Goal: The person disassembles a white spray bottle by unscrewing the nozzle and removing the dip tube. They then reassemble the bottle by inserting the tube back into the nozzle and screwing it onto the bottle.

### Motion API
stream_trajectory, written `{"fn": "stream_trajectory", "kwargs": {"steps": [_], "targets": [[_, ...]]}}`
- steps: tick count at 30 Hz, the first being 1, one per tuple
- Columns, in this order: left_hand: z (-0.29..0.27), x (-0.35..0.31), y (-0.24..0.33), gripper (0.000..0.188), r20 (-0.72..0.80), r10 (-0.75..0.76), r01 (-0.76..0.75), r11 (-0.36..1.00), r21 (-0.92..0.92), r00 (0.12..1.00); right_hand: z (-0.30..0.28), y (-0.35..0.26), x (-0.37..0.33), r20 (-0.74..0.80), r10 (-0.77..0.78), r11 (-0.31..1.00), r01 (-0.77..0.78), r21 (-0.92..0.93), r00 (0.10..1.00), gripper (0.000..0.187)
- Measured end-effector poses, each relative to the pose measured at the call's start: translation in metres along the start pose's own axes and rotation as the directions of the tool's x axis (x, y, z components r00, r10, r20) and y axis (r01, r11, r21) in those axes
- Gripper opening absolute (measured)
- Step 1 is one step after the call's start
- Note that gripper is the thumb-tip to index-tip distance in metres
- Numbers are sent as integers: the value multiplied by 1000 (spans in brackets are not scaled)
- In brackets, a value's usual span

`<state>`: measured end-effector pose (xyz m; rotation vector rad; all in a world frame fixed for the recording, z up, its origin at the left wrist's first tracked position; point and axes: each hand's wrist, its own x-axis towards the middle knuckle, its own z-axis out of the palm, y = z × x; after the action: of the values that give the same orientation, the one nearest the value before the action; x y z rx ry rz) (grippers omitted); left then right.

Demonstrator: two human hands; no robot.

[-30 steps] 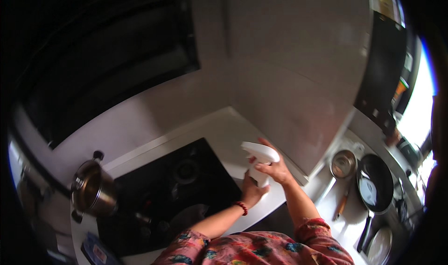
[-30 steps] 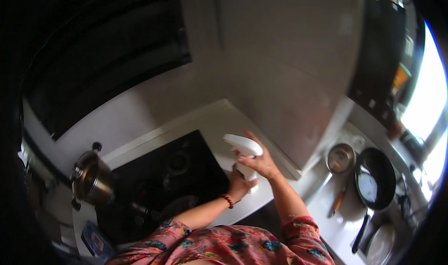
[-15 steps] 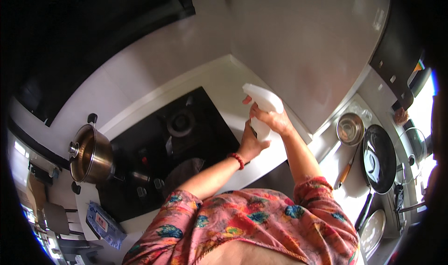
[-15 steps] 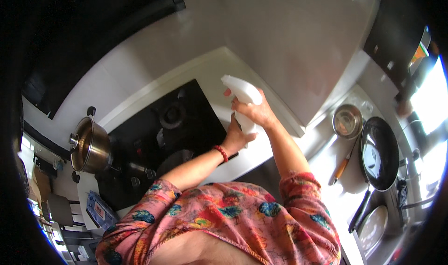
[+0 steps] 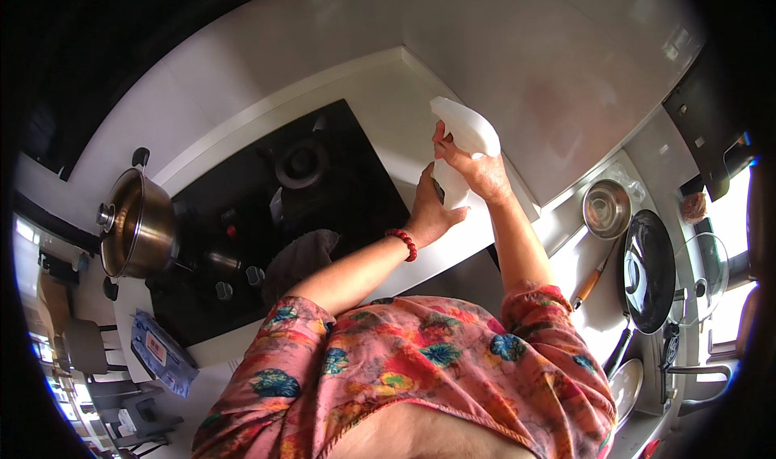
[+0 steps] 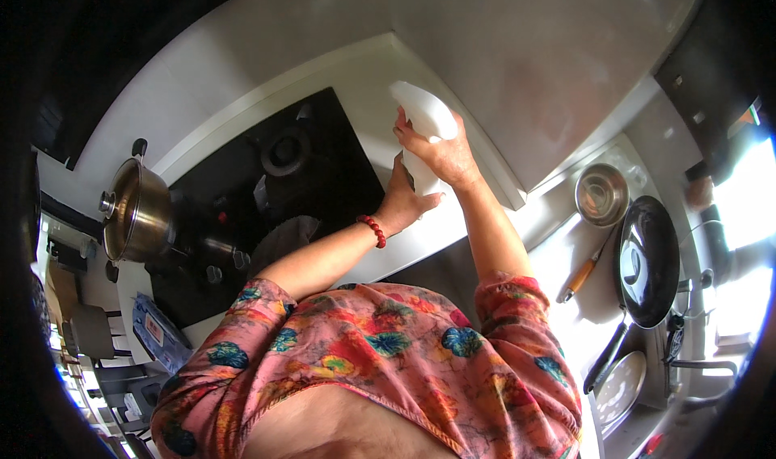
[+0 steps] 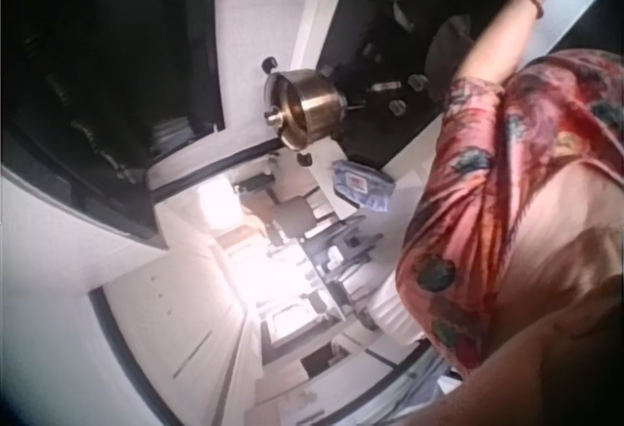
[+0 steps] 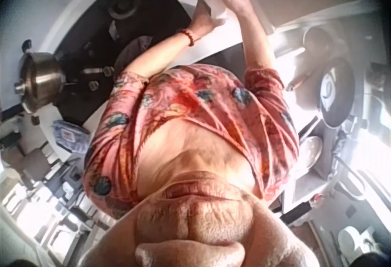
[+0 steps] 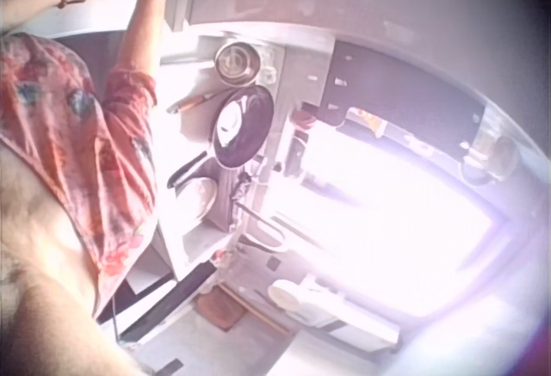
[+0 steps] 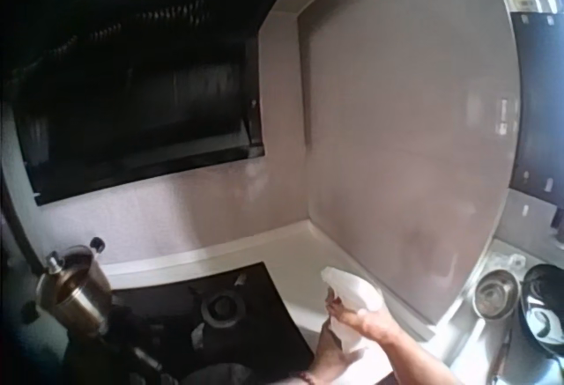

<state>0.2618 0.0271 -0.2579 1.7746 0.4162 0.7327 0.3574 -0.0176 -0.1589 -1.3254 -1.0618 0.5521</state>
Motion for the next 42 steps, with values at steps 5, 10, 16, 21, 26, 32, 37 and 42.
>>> {"fn": "stream_trajectory", "kwargs": {"steps": [5, 10, 16, 21, 26, 32, 37, 42], "targets": [[4, 0, -4, 81, -87, 28, -31, 999, -27, 996, 3, -2, 0, -25, -54, 998, 54, -12, 998, 29], [1, 0, -4, 86, 0, -25, 25, 999, 22, 1000, 3, 4, -7, -28, -73, 991, 76, 109, 997, 32], [-1, 1, -5, 88, 18, -46, 46, 999, 8, 999, 7, -2, -6, -76, 6, 1000, -8, -21, 997, 27], [-4, 3, -1, 88, 23, -42, 42, 999, 0, 999, 9, -6, -4, -87, 31, 994, -40, -100, 996, 22], [1, 4, -16, 88, -39, -11, 13, 999, 52, 999, 11, -4, 0, -90, -16, 996, 7, -93, 996, 21], [1, 5, -13, 85, -64, 35, -37, 999, -32, 997, 9, -6, 1, -50, 66, 997, -68, -39, 997, 22], [-4, 3, -11, 92, -3, -12, 12, 1000, 18, 1000, 10, -1, 2, -61, -35, 999, 37, 23, 998, 23], [-3, 5, -6, 86, -18, 2, -2, 1000, 2, 1000, 2, 7, -1, -20, -129, 985, 130, 116, 991, 44]]}}
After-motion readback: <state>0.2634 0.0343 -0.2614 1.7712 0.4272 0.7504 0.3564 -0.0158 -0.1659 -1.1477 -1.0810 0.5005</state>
